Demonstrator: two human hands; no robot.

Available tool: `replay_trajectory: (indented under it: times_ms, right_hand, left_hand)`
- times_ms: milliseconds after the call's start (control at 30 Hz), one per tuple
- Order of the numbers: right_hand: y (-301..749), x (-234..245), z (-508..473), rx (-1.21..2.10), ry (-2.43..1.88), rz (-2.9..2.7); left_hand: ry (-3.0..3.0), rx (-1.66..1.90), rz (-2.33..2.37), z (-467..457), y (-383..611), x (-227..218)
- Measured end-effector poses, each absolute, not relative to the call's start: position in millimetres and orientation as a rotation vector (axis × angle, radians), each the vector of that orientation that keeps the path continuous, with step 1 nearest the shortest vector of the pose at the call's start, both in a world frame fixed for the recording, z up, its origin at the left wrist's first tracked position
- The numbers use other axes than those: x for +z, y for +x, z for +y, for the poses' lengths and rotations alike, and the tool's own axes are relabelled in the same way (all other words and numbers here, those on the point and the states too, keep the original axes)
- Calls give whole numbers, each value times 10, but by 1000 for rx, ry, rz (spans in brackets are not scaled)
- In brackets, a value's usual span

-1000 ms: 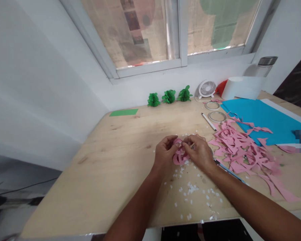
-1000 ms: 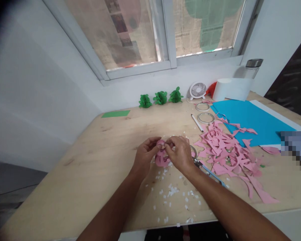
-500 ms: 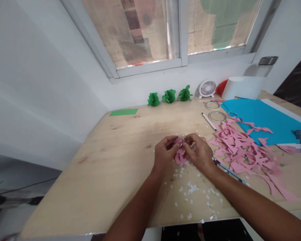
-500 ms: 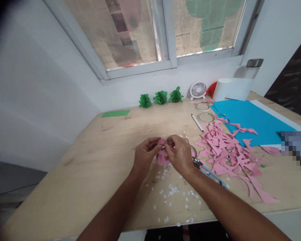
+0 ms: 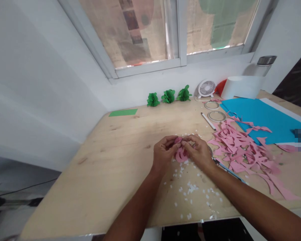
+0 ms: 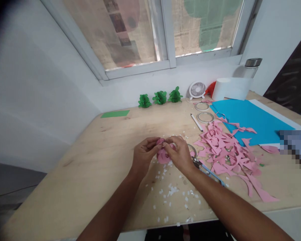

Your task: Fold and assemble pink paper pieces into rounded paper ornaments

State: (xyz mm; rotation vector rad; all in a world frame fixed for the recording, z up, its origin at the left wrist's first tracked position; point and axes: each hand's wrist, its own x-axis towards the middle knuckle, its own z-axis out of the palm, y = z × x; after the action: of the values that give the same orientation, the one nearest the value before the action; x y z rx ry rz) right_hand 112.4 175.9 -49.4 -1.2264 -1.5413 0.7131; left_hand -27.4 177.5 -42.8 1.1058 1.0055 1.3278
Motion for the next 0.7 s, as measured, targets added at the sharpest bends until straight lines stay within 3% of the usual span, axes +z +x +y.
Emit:
replay_trajectory:
  times_ms: [200,700]
  right_hand:
    - [1138,-446,1754,871,-1282,-1472]
    - [1121,-527,1776,756,-1302,-1490]
  left_hand:
    - [1089,1326,994,1775,-271,-429]
    - [1068,1306,1006,1781,-252,-430]
